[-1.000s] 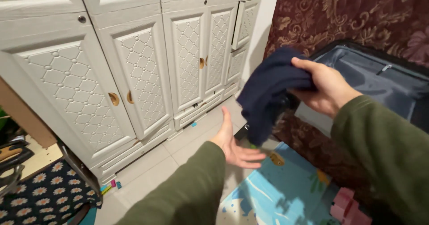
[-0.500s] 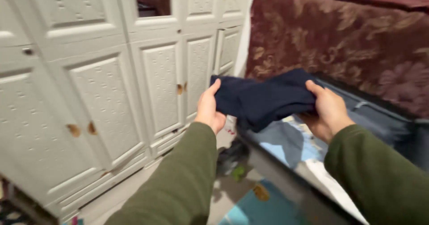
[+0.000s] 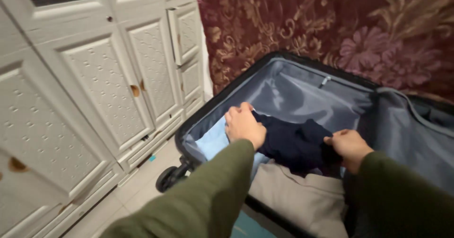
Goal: Packing clothes into a suitcase in a room.
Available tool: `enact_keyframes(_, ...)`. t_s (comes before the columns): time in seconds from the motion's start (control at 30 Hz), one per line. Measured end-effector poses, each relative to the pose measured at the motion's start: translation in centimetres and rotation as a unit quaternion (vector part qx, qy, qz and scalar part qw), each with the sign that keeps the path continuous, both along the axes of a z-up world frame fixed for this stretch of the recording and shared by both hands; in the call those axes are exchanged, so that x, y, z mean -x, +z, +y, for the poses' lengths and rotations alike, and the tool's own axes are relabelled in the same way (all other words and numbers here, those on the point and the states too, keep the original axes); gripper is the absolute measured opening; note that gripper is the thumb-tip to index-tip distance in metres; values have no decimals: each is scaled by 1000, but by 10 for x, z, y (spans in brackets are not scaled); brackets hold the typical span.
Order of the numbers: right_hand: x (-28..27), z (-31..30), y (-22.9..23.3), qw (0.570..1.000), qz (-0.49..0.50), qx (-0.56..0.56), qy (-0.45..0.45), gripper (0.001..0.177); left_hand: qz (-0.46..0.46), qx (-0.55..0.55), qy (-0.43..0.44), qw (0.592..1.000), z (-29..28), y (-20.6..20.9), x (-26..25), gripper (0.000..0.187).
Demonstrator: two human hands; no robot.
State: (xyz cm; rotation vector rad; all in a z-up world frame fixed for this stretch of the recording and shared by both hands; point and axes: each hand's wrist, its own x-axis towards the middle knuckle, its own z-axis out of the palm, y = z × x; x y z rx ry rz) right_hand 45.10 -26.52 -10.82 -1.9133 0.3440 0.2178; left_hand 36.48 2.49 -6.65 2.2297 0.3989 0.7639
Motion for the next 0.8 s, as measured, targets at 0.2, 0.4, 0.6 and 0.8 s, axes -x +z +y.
enact_keyframes(0.2, 9, 4, -11, 998, 4, 39, -50, 20, 64, -195, -116, 972, -37, 51, 39, 42)
enact_keyframes(0.4, 15, 7, -13, 986, 18, 151, -68, 18, 142, -305, -133, 932, -47, 16, 7, 30)
enact_keyframes(0.6, 6, -1, -32, 997, -16, 33, -61, 21, 215, -301, -194, 909, -58, 13, 14, 24)
enact_keyframes(0.8, 10, 6, -18, 996, -14, -1, -93, 20, 252, -262, -276, 890, -55, 26, 2, 28)
